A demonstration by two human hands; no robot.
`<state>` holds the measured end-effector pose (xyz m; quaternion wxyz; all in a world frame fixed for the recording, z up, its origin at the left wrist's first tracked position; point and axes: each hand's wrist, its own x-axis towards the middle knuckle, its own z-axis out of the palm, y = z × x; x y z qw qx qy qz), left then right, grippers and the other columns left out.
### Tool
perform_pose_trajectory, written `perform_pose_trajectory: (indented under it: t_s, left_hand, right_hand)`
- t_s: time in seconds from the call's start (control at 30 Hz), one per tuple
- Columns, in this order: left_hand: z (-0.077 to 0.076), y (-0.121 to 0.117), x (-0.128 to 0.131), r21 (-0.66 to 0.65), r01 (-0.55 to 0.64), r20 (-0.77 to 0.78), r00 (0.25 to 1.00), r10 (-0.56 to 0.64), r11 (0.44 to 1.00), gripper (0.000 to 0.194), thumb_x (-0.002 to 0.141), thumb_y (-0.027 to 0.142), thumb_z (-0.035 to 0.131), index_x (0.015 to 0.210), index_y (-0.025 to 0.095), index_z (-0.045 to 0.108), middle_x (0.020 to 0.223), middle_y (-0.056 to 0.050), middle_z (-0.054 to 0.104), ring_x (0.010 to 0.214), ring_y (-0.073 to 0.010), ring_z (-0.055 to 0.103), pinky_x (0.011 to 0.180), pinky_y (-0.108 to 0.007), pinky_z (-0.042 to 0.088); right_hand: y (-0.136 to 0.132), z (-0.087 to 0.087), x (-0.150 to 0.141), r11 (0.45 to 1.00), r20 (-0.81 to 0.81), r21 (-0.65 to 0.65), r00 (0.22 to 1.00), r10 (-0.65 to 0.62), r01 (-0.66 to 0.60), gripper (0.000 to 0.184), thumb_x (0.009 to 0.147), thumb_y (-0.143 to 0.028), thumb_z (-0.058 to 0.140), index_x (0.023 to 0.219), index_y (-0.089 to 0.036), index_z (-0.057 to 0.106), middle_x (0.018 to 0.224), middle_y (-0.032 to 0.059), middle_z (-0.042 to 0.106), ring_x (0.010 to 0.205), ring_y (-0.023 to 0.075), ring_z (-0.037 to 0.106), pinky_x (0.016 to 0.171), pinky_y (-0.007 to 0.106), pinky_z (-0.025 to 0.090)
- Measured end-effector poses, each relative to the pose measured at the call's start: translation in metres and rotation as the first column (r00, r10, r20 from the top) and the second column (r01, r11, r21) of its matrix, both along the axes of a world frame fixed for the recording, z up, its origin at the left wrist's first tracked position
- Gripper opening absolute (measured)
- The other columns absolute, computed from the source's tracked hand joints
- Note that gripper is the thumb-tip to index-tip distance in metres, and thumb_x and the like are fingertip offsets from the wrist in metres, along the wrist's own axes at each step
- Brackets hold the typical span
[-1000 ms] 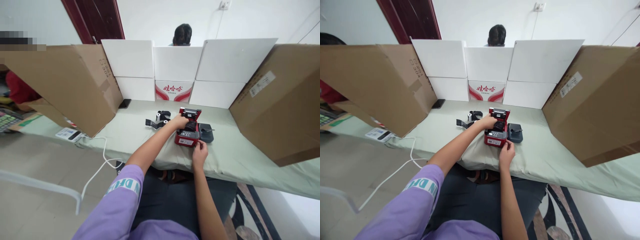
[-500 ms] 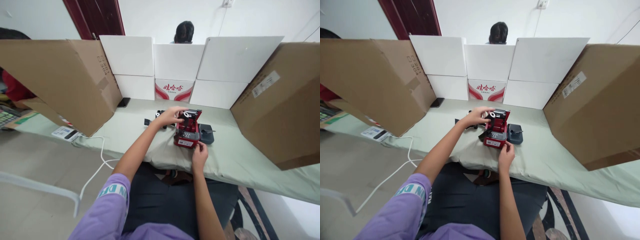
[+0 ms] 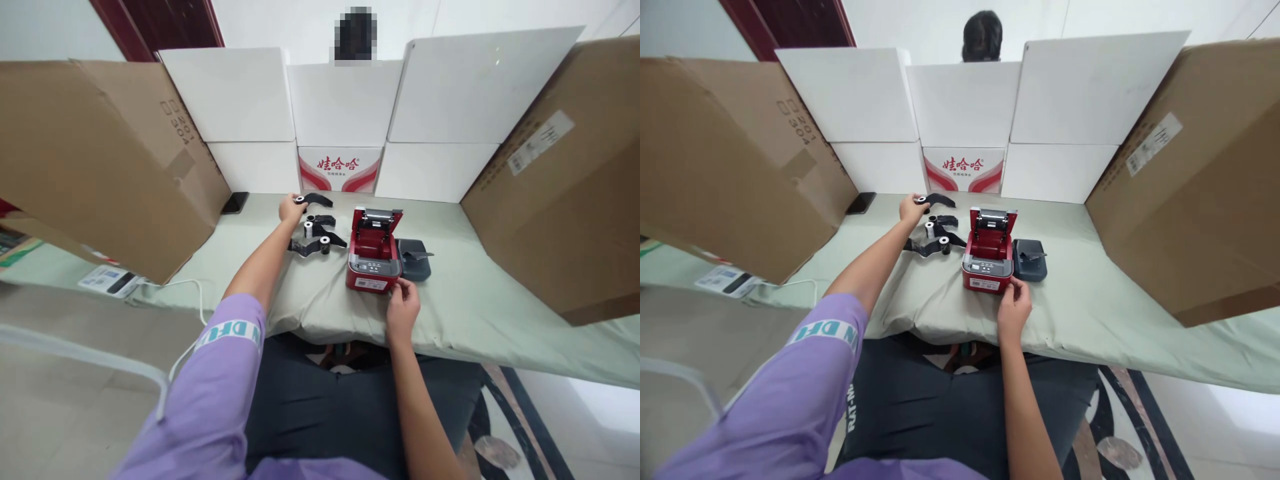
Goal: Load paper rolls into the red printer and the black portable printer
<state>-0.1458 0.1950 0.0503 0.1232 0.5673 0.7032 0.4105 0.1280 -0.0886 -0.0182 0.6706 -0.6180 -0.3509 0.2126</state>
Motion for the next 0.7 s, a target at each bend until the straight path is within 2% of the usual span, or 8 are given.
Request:
perform_pose_trajectory:
  t_s: [0.07, 0.13, 0.23, 0.37, 0.43, 0.5, 0.57, 0.7]
  left_hand:
    - [-0.011, 0.000, -0.008, -0.142, 0.020, -0.085, 0.996, -0.032, 0.990, 0.038, 0.074, 0.029, 0.077, 0.111, 0.023, 0.071, 0.116, -0.012, 0.076, 0.110, -0.0284, 0.070, 0.092, -0.035, 0.051]
    - [-0.020, 0.000, -0.016, -0.277, 0.074, -0.138, 0.984, -0.116, 0.958, 0.043, 0.068, 0.026, 0.080, 0.110, 0.025, 0.073, 0.118, -0.012, 0.076, 0.116, -0.0319, 0.069, 0.093, -0.036, 0.051]
    - [-0.021, 0.002, -0.030, -0.352, 0.131, -0.158, 0.968, -0.197, 0.927, 0.048, 0.062, 0.024, 0.083, 0.109, 0.025, 0.075, 0.112, -0.009, 0.078, 0.116, -0.0329, 0.069, 0.095, -0.034, 0.051]
    - [-0.007, 0.002, -0.042, -0.342, 0.125, -0.168, 0.967, -0.191, 0.931, 0.056, 0.061, 0.024, 0.084, 0.117, 0.020, 0.073, 0.105, -0.009, 0.078, 0.105, -0.0290, 0.071, 0.094, -0.033, 0.051]
    - [0.002, -0.002, -0.043, -0.260, 0.091, -0.178, 0.974, -0.140, 0.961, 0.056, 0.061, 0.021, 0.085, 0.116, 0.019, 0.072, 0.106, -0.011, 0.077, 0.104, -0.0292, 0.070, 0.094, -0.034, 0.051]
    - [0.010, -0.009, -0.043, -0.154, 0.080, -0.180, 0.978, -0.108, 0.985, 0.048, 0.065, 0.021, 0.082, 0.111, 0.020, 0.073, 0.106, -0.012, 0.076, 0.102, -0.0289, 0.070, 0.094, -0.036, 0.051]
    - [0.015, -0.019, -0.040, -0.110, 0.125, -0.171, 0.975, -0.143, 0.986, 0.034, 0.070, 0.022, 0.079, 0.103, 0.021, 0.074, 0.101, -0.010, 0.076, 0.096, -0.0265, 0.070, 0.091, -0.036, 0.051]
    - [0.018, -0.037, -0.029, -0.141, 0.254, -0.151, 0.950, -0.274, 0.957, 0.017, 0.075, 0.026, 0.078, 0.091, 0.020, 0.076, 0.090, -0.007, 0.076, 0.085, -0.0219, 0.068, 0.082, -0.030, 0.050]
  right_hand:
    - [0.000, 0.000, 0.000, 1.000, -0.006, -0.002, 1.000, 0.002, -0.002, 0.028, 0.086, -0.039, 0.058, 0.099, -0.017, 0.066, 0.100, 0.0104, 0.072, 0.094, 0.0229, 0.065, 0.089, 0.039, 0.050]
    - [0.000, 0.001, 0.000, 1.000, -0.009, -0.002, 1.000, 0.000, 0.000, 0.027, 0.085, -0.039, 0.058, 0.099, -0.016, 0.066, 0.100, 0.0102, 0.072, 0.094, 0.0230, 0.065, 0.089, 0.039, 0.050]
    - [0.000, 0.002, -0.001, 1.000, -0.016, -0.003, 1.000, -0.006, 0.006, 0.027, 0.085, -0.037, 0.058, 0.099, -0.016, 0.066, 0.100, 0.0103, 0.072, 0.094, 0.0230, 0.065, 0.089, 0.039, 0.050]
    - [0.000, 0.002, -0.001, 1.000, -0.015, -0.004, 1.000, -0.013, 0.013, 0.026, 0.084, -0.037, 0.059, 0.099, -0.016, 0.066, 0.100, 0.0101, 0.072, 0.094, 0.0230, 0.066, 0.090, 0.040, 0.050]
    - [0.000, 0.002, -0.002, 1.000, -0.016, -0.002, 1.000, -0.013, 0.013, 0.026, 0.084, -0.037, 0.059, 0.099, -0.016, 0.066, 0.100, 0.0101, 0.072, 0.094, 0.0231, 0.066, 0.091, 0.040, 0.050]
    - [0.000, 0.002, -0.002, 1.000, -0.014, 0.000, 1.000, -0.013, 0.013, 0.026, 0.083, -0.036, 0.058, 0.099, -0.016, 0.066, 0.100, 0.0101, 0.072, 0.094, 0.0231, 0.066, 0.091, 0.041, 0.050]
    - [0.000, 0.002, -0.002, 1.000, -0.009, -0.003, 1.000, -0.012, 0.012, 0.026, 0.083, -0.036, 0.058, 0.098, -0.017, 0.066, 0.100, 0.0099, 0.072, 0.094, 0.0228, 0.066, 0.091, 0.040, 0.050]
    - [0.001, 0.002, -0.002, 1.000, -0.017, -0.005, 1.000, -0.010, 0.010, 0.026, 0.082, -0.036, 0.058, 0.098, -0.017, 0.065, 0.099, 0.0094, 0.072, 0.092, 0.0222, 0.066, 0.090, 0.040, 0.051]
